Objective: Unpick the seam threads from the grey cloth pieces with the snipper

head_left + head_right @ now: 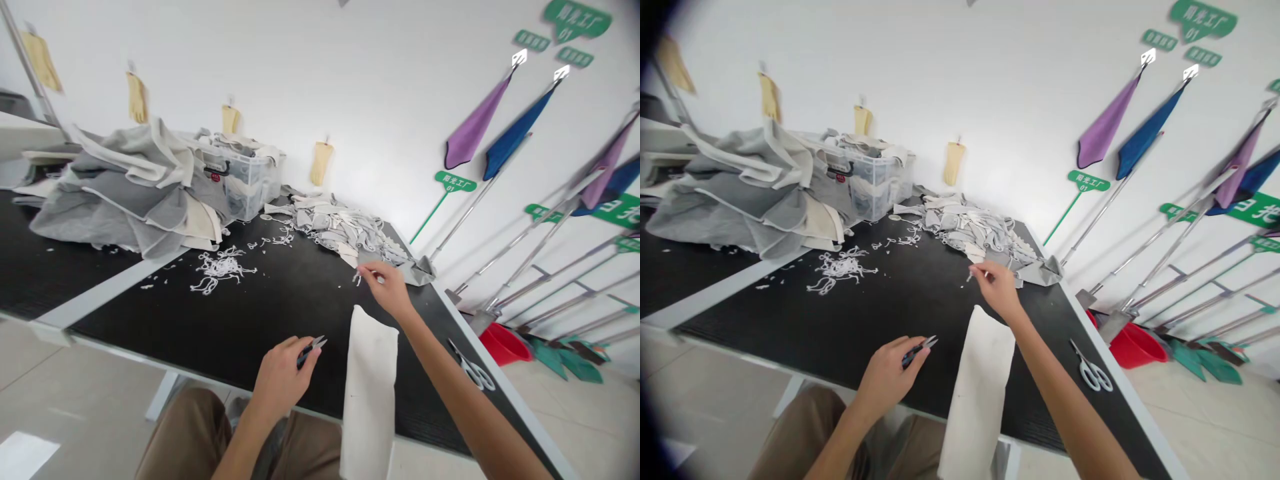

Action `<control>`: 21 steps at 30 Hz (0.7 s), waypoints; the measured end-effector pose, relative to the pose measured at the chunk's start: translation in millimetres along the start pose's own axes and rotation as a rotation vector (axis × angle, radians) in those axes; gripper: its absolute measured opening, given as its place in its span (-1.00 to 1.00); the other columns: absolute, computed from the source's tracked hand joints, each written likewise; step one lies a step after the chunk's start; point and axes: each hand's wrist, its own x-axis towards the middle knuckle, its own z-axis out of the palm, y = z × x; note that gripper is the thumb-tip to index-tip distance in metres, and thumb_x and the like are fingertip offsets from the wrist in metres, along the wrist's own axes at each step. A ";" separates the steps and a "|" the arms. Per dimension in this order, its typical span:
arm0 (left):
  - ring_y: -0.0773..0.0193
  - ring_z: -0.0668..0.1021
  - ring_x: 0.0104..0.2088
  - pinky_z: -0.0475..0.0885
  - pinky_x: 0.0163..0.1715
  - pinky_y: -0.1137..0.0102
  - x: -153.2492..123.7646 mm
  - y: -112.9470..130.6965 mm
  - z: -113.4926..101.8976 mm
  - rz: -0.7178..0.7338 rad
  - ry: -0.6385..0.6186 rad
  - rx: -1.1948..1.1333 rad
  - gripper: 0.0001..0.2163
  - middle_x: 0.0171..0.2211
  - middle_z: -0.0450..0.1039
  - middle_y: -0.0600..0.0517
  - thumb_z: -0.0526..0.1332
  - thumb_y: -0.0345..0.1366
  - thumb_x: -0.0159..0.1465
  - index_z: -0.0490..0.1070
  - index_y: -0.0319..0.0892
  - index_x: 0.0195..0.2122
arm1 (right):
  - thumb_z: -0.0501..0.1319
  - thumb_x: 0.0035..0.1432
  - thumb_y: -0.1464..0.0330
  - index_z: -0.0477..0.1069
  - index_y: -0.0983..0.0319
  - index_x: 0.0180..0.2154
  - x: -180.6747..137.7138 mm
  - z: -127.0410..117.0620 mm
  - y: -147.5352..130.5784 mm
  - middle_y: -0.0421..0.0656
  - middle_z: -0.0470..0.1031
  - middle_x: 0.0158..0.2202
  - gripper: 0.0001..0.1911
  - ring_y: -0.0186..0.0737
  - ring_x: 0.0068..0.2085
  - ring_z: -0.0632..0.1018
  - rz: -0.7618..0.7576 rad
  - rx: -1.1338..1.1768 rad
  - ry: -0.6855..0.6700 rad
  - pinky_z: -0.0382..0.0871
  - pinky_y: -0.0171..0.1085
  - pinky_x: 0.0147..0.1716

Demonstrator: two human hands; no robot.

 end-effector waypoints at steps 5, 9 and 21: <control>0.14 0.61 -0.23 0.48 -0.16 0.31 -0.5 -0.1 -1.3 -0.009 -0.002 -0.024 -0.68 -0.21 0.58 -0.05 0.05 -0.11 0.39 0.55 -0.05 -0.05 | 0.23 0.20 0.39 0.61 0.22 -0.33 61.6 80.7 -29.6 -0.15 0.65 -0.34 -0.84 -0.25 -0.34 0.57 -0.109 0.020 -0.266 0.35 -0.31 -0.34; 0.14 0.61 -0.24 0.48 -0.19 0.32 0.4 -0.6 -2.5 -0.016 -0.007 -0.023 -0.69 -0.19 0.58 -0.06 0.05 -0.11 0.39 0.55 -0.03 -0.04 | 0.22 0.20 0.41 0.62 0.24 -0.33 88.9 160.5 -39.3 -0.16 0.65 -0.36 -0.82 -0.26 -0.33 0.58 -0.110 0.050 -0.388 0.35 -0.33 -0.28; 0.21 0.56 -0.40 0.40 -0.41 0.37 3.8 -1.0 -6.1 -0.054 -0.062 -0.101 -0.71 -0.33 0.53 -0.02 0.07 -0.12 0.38 0.53 -0.02 -0.04 | 0.29 0.11 0.49 0.62 0.31 -0.22 141.1 300.1 -90.3 -0.13 0.64 -0.31 -0.83 -0.31 -0.26 0.60 -0.221 0.099 -0.674 0.37 -0.41 -0.22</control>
